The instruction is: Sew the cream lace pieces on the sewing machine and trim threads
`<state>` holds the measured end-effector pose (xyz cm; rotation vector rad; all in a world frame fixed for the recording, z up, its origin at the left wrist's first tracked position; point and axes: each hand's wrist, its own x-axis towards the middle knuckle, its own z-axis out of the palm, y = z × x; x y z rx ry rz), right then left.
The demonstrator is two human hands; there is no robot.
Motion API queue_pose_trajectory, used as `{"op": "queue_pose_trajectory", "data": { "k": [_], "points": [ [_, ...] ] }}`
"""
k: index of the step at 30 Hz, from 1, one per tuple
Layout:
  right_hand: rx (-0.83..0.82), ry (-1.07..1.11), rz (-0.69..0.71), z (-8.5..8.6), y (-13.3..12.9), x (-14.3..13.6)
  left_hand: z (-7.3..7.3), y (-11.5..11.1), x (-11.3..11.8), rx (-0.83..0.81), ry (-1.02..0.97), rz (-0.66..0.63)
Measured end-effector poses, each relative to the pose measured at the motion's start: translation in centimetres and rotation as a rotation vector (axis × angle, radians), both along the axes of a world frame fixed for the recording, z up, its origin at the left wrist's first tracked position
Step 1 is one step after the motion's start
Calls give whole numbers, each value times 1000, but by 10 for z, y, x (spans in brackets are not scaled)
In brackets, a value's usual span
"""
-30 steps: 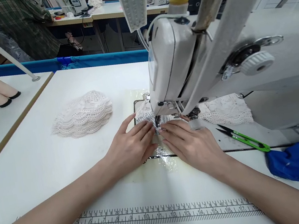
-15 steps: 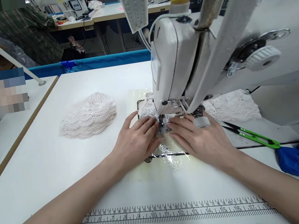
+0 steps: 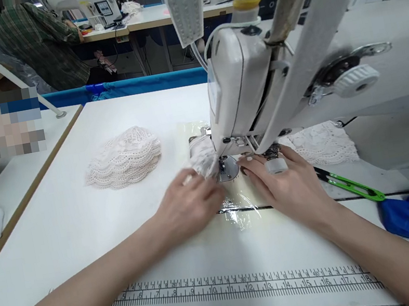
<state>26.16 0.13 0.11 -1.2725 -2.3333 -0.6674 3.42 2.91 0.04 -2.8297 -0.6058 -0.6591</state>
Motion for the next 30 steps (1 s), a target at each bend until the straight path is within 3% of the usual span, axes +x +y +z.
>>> {"op": "queue_pose_trajectory", "data": {
  "k": [2, 3, 4, 6, 8, 9, 12, 18, 23, 27, 30],
  "points": [
    [-15, 23, 6, 0, 0, 0, 3, -8, -1, -63, -31, -209],
    [-31, 39, 10, 0, 0, 0, 5, -9, -3, -92, -72, -236],
    [-51, 59, 13, 0, -1, 0, 6, -7, -5, -120, -107, -196],
    [-95, 105, 15, -3, -2, -1, 8, 1, -11, -175, -116, 22],
    [-156, 162, 10, -4, -4, -2, 10, 10, -16, -248, 4, 204],
    [-200, 202, 9, -5, -5, -3, 10, 13, -17, -288, 57, 233],
    [-411, 405, 56, -2, -9, -11, 13, 11, -14, -479, -1, 191],
    [-934, 740, 107, 11, -17, -24, 20, -9, 2, -1054, -454, 204],
    [-1173, 1016, 103, 12, -15, -21, 23, -5, 0, -1283, -577, 212],
    [-1078, 1009, 121, 9, -16, -24, 22, -1, -3, -1291, -503, 178],
    [-978, 933, 114, 7, -18, -28, 21, 0, -3, -1404, -472, 104]
  ]
}}
